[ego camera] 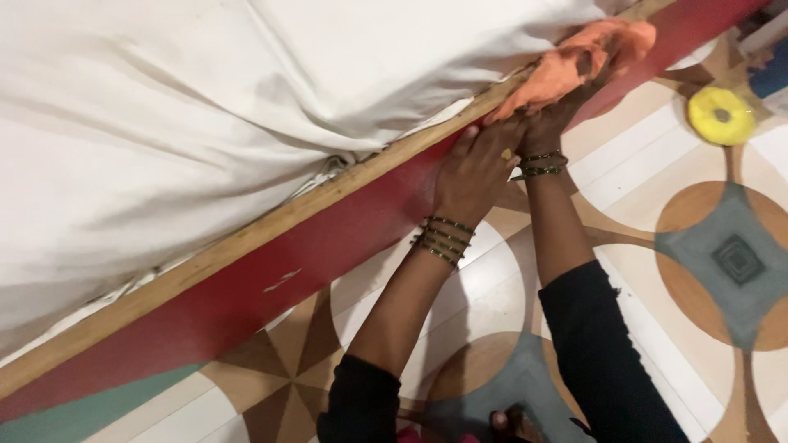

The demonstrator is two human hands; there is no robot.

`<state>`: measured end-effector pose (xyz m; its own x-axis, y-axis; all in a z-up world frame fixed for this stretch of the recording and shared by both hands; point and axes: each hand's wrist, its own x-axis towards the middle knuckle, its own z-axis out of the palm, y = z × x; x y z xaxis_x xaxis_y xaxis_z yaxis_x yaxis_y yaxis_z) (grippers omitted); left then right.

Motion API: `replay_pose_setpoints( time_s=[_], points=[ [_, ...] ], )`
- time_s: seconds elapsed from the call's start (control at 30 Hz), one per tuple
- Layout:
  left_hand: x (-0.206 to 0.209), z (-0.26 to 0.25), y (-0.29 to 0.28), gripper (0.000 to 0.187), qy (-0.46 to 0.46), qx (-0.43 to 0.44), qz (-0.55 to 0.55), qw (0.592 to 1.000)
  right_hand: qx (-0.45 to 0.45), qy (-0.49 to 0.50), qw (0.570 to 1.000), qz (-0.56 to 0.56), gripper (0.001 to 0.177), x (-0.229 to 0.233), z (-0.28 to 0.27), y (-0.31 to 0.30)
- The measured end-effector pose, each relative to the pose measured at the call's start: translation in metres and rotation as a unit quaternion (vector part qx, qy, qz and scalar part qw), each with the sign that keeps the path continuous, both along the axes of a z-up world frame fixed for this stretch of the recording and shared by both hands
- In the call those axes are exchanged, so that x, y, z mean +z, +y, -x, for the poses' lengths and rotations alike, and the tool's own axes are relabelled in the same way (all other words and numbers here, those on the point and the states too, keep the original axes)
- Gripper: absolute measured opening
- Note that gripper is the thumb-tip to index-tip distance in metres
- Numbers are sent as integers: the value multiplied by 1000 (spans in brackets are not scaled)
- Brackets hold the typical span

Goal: The person wipes the side of a bed frame using an orange cloth. They move along the length of the frame, cleaning the teal and red painted sections.

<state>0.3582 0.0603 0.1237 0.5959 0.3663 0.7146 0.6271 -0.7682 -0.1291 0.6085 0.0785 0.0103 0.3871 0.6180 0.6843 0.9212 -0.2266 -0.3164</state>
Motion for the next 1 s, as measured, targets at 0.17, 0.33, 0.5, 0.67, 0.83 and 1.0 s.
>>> replay_pose_setpoints(
  time_s=[0.17, 0.33, 0.5, 0.67, 0.83, 1.0],
  points=[
    [-34, -16, -7, 44, 108, -17, 45, 993, -13, 27, 991, 127, 42, -88, 62, -30],
    [-126, 119, -32, 50, 11, -36, 164, 986, 54, 27, 947, 316, 36, -170, 219, -47],
    [-146, 260, -54, 63, 129, 127, 199, 963, 154, 112, 966, 174, 39, -142, 343, -57],
    [-94, 264, -46, 57, 20, 121, 163, 979, 79, -205, 973, -66, 91, -48, 339, -43],
    [-64, 171, -29, 50, -59, 99, 55, 992, 100, -68, 992, -47, 84, -28, 219, -25],
    [-99, 115, -28, 45, -3, 84, 71, 994, 40, 18, 996, 81, 50, -107, 157, -27]
  ],
)
